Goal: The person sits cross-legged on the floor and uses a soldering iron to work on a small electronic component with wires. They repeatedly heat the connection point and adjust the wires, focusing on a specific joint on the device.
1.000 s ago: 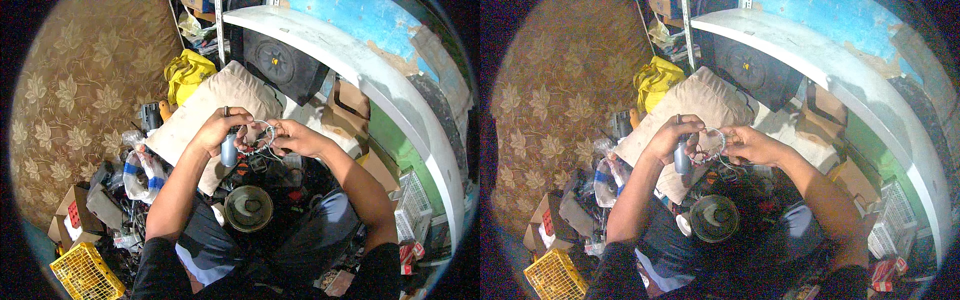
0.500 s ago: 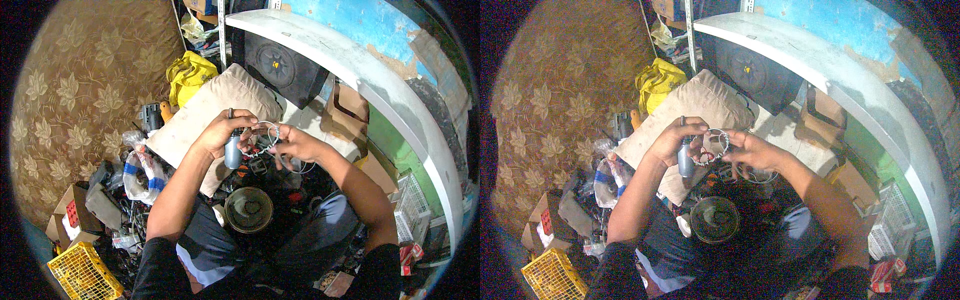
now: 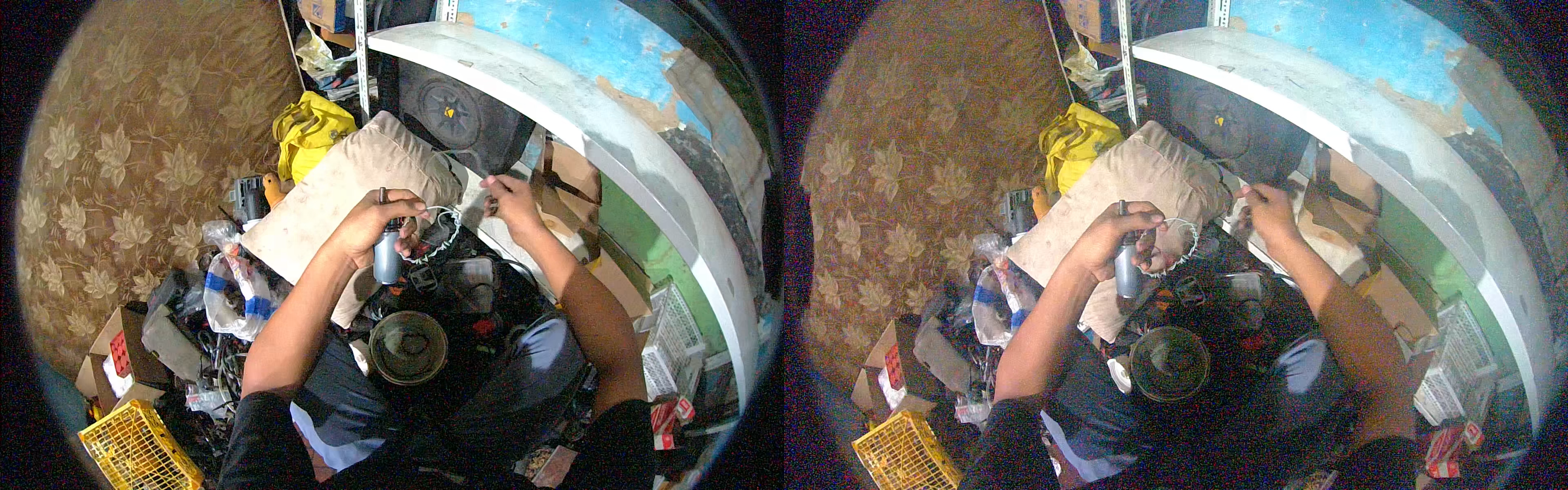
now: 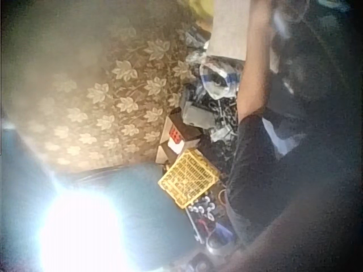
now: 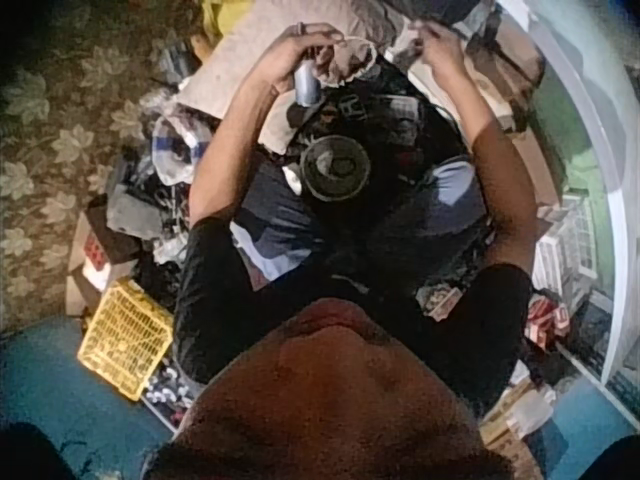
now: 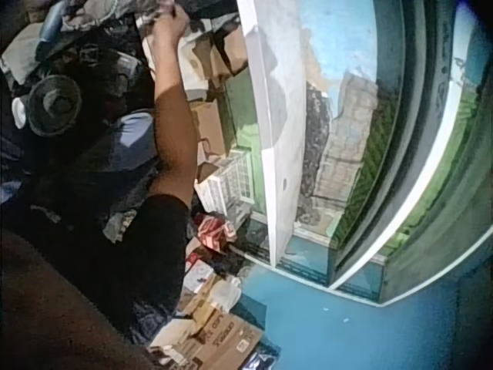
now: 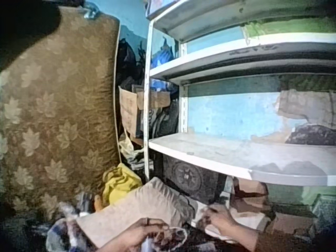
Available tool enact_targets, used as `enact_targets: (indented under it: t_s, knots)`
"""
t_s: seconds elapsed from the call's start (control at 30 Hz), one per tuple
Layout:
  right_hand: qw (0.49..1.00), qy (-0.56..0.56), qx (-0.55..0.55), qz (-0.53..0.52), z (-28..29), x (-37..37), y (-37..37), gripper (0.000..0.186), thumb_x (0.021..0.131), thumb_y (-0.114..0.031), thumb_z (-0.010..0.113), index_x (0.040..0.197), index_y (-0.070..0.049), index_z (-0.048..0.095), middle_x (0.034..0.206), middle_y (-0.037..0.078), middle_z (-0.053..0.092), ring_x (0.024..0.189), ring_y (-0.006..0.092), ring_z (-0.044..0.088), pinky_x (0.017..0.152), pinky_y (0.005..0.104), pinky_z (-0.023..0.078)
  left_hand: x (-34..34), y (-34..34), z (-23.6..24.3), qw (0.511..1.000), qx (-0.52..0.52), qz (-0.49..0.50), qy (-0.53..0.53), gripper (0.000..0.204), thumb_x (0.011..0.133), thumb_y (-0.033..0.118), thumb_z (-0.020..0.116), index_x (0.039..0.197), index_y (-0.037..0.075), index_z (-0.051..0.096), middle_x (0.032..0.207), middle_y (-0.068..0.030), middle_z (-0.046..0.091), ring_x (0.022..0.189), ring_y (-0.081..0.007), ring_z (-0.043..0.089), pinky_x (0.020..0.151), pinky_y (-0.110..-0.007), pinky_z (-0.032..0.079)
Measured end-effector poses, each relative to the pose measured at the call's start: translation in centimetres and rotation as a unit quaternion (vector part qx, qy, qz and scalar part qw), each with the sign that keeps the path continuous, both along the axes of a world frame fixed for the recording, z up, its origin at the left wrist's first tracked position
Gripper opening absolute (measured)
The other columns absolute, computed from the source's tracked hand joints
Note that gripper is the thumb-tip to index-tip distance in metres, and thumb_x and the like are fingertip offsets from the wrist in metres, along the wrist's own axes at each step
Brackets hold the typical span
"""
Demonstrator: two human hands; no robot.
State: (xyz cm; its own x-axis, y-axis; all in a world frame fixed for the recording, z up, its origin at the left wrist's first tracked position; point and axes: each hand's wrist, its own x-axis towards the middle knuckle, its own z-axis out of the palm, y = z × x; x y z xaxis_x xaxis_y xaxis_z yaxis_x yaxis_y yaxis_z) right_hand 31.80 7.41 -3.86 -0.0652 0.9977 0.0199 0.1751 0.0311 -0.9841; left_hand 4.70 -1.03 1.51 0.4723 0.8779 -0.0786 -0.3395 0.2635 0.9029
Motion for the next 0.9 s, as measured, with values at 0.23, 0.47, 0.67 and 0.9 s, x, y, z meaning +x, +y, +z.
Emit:
enact_targets:
  t_s: [0.23, 0.47, 0.67, 0.9]
  knots:
    - [0.964, -0.260, -0.042, -0.028, -0.8, 3.3, 0.7, 0.052, 0.095, -0.039, 0.059, 0.134, -0.005, 0.053, 0.121, 0.019, 0.059, 0.095, 0.0247, 0.066, 0.078, 0.0365, 0.057, 0.2, 0.1, -0.1, 0.995, 0.014, 0.094, -0.013, 0.017, 0.088, 0.020, 0.064, 0.093, 0.003, 0.062, 0.058, -0.0026, 0.051, 0.044, -0.0130, 0.049, 0.049, -0.031, 0.049]
    - [0.974, -0.011, -0.107, 0.199, 4.6, -4.9, -6.0, 0.054, 0.095, -0.052, 0.056, 0.115, -0.002, 0.062, 0.107, 0.009, 0.066, 0.095, 0.0198, 0.063, 0.081, 0.0378, 0.053, 2.6, 0.2, -1.8, 0.975, 0.012, 0.200, -0.093, 0.020, 0.091, 0.021, 0.061, 0.103, 0.006, 0.058, 0.068, -0.0042, 0.055, 0.054, -0.0162, 0.053, 0.057, -0.032, 0.048]
    - [0.986, 0.047, 0.127, 0.095, 3.8, -9.4, -8.3, 0.031, 0.100, -0.029, 0.056, 0.108, 0.001, 0.060, 0.097, 0.008, 0.068, 0.089, 0.0135, 0.063, 0.079, 0.0312, 0.051, 4.3, 0.4, -2.4, 0.946, 0.087, 0.267, -0.160, 0.020, 0.097, 0.023, 0.058, 0.108, 0.007, 0.057, 0.078, -0.0040, 0.059, 0.073, -0.0143, 0.056, 0.067, -0.029, 0.047]
    - [0.970, 0.001, 0.240, -0.024, 2.4, -11.3, -7.1, 0.037, 0.100, -0.031, 0.053, 0.114, 0.003, 0.055, 0.099, 0.019, 0.067, 0.091, 0.0298, 0.066, 0.079, 0.0393, 0.050, 6.3, 0.5, -2.6, 0.916, 0.065, 0.312, -0.245, 0.014, 0.098, 0.019, 0.058, 0.103, 0.006, 0.060, 0.087, -0.0040, 0.062, 0.083, -0.0136, 0.058, 0.075, -0.027, 0.047]
